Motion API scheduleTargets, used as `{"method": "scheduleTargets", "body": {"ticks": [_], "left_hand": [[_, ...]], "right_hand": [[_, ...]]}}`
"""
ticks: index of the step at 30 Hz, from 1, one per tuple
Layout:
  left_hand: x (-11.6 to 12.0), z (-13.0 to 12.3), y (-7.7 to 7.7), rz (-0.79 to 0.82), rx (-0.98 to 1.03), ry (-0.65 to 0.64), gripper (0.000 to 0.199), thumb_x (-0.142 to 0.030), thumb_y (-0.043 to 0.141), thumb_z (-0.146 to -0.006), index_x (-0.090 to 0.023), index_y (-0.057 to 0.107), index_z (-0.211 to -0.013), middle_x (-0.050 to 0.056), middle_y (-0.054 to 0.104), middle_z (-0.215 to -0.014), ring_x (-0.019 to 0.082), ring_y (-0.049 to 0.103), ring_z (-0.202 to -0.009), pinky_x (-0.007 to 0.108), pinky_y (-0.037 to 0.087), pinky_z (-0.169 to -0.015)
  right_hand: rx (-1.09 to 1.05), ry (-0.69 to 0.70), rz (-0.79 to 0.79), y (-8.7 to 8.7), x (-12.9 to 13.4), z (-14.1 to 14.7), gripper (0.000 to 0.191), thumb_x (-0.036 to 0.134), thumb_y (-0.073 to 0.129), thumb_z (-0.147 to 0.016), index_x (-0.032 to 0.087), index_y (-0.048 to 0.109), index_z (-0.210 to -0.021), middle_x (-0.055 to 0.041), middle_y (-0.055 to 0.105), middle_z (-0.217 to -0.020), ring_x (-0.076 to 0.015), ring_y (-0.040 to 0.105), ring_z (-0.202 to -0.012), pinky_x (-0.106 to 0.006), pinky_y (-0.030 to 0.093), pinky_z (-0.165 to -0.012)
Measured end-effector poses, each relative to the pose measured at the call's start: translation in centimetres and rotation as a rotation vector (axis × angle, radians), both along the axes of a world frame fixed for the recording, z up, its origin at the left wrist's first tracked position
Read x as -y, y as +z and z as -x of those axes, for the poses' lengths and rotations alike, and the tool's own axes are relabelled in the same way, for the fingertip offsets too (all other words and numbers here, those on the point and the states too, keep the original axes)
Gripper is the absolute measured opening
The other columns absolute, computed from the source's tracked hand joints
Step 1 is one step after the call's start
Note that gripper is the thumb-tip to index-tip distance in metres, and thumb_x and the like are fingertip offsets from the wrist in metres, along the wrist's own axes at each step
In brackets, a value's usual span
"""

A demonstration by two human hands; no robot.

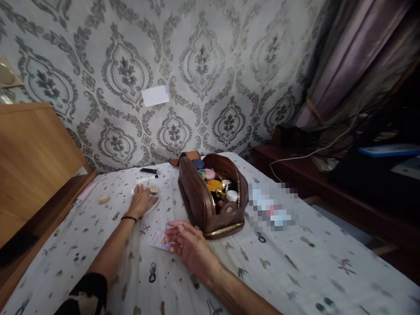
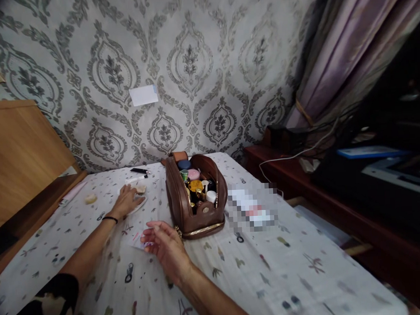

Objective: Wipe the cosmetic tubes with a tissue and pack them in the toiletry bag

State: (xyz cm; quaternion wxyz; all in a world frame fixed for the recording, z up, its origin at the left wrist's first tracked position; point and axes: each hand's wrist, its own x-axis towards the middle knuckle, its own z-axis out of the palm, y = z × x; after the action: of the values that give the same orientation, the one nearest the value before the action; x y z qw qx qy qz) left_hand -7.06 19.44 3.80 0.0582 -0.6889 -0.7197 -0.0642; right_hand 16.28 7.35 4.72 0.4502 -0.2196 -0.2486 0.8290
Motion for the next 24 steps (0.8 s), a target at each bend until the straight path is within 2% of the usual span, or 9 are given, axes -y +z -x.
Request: {"method": "scheduleTargets", "body": {"ticks": [2,4,7,9,14,19,22,24], "left_hand": [[-0.8,0.9,0.8,0.028,-0.015,-0.023,0.029,-0.04,0.056,-0.091,-0.015,0.068,-0.101,0.017,0.065,-0.121,0.032,0.052,-0.125,0.041,0.042,-0.106],[-1.1,1.7,1.6,0.04,-0.034,-0.019,0.026,-0.037,0.054,-0.091,-0.016,0.067,-0.102,0.015,0.067,-0.117,0.03,0.057,-0.117,0.038,0.046,-0.099],[-0.4,2.4,2.3,0.046,-0.064,0.023,0.037,-0.043,0.05,-0.093,-0.017,0.06,-0.118,0.015,0.065,-0.122,0.032,0.056,-0.116,0.04,0.051,-0.087],[0.2,2.4,2.3,0.056,-0.091,0.052,0.044,-0.046,0.047,-0.095,-0.015,0.057,-0.124,0.017,0.064,-0.124,0.035,0.054,-0.119,0.043,0.052,-0.085],[2.1,1.8,2.1,0.073,-0.159,0.071,0.039,-0.038,0.039,-0.099,-0.011,0.06,-0.118,0.021,0.064,-0.118,0.038,0.054,-0.117,0.047,0.052,-0.084],[6.1,0.6,2.1,0.015,-0.136,0.002,0.031,-0.035,0.04,-0.101,-0.015,0.056,-0.12,0.014,0.064,-0.12,0.031,0.056,-0.115,0.04,0.054,-0.083],[9.7,-1.4,2.0,-0.121,-0.092,-0.167,0.025,-0.029,0.043,-0.1,-0.019,0.054,-0.121,0.011,0.064,-0.115,0.027,0.058,-0.111,0.039,0.055,-0.086],[12.1,-3.3,2.0,-0.161,-0.13,-0.258,0.032,-0.019,0.043,-0.098,-0.021,0.052,-0.128,0.01,0.063,-0.111,0.027,0.057,-0.11,0.037,0.057,-0.078]], "right_hand": [[-0.007,0.001,-0.015,0.0,0.0,0.0,0.047,0.048,0.094,-0.059,0.016,0.077,-0.088,-0.0051,0.076,-0.081,-0.015,0.07,-0.073,-0.024,0.047,-0.063],[-0.014,-0.003,-0.021,-0.1,-0.1,0.0,0.049,0.05,0.094,-0.057,0.015,0.077,-0.086,-0.0048,0.075,-0.078,-0.0147,0.07,-0.07,-0.023,0.046,-0.061],[-0.02,0.002,-0.022,-0.3,-0.2,0.2,0.051,0.052,0.094,-0.055,0.015,0.076,-0.085,-0.0047,0.075,-0.076,-0.0142,0.069,-0.067,-0.023,0.045,-0.059],[-0.023,0.011,-0.022,-0.4,-0.2,0.2,0.051,0.052,0.095,-0.055,0.015,0.076,-0.085,-0.0046,0.075,-0.076,-0.0141,0.069,-0.067,-0.023,0.045,-0.059],[-0.018,-0.012,-0.025,-0.5,-0.2,0.3,0.053,0.052,0.095,-0.054,0.015,0.074,-0.087,-0.004,0.073,-0.077,-0.0143,0.068,-0.067,-0.024,0.044,-0.059],[0.046,-0.052,-0.039,-0.5,0.0,0.2,0.061,0.051,0.095,-0.055,0.018,0.071,-0.101,-0.003,0.071,-0.089,-0.0172,0.07,-0.078,-0.027,0.048,-0.066],[0.104,-0.092,-0.083,-0.8,0.1,0.2,0.068,0.052,0.093,-0.058,0.021,0.068,-0.114,-0.0033,0.068,-0.097,-0.0196,0.071,-0.084,-0.029,0.051,-0.068],[0.142,-0.107,-0.128,-1.1,0.2,0.2,0.068,0.052,0.091,-0.061,0.023,0.066,-0.118,-0.0031,0.066,-0.1,-0.0205,0.071,-0.084,-0.03,0.051,-0.067]]}}
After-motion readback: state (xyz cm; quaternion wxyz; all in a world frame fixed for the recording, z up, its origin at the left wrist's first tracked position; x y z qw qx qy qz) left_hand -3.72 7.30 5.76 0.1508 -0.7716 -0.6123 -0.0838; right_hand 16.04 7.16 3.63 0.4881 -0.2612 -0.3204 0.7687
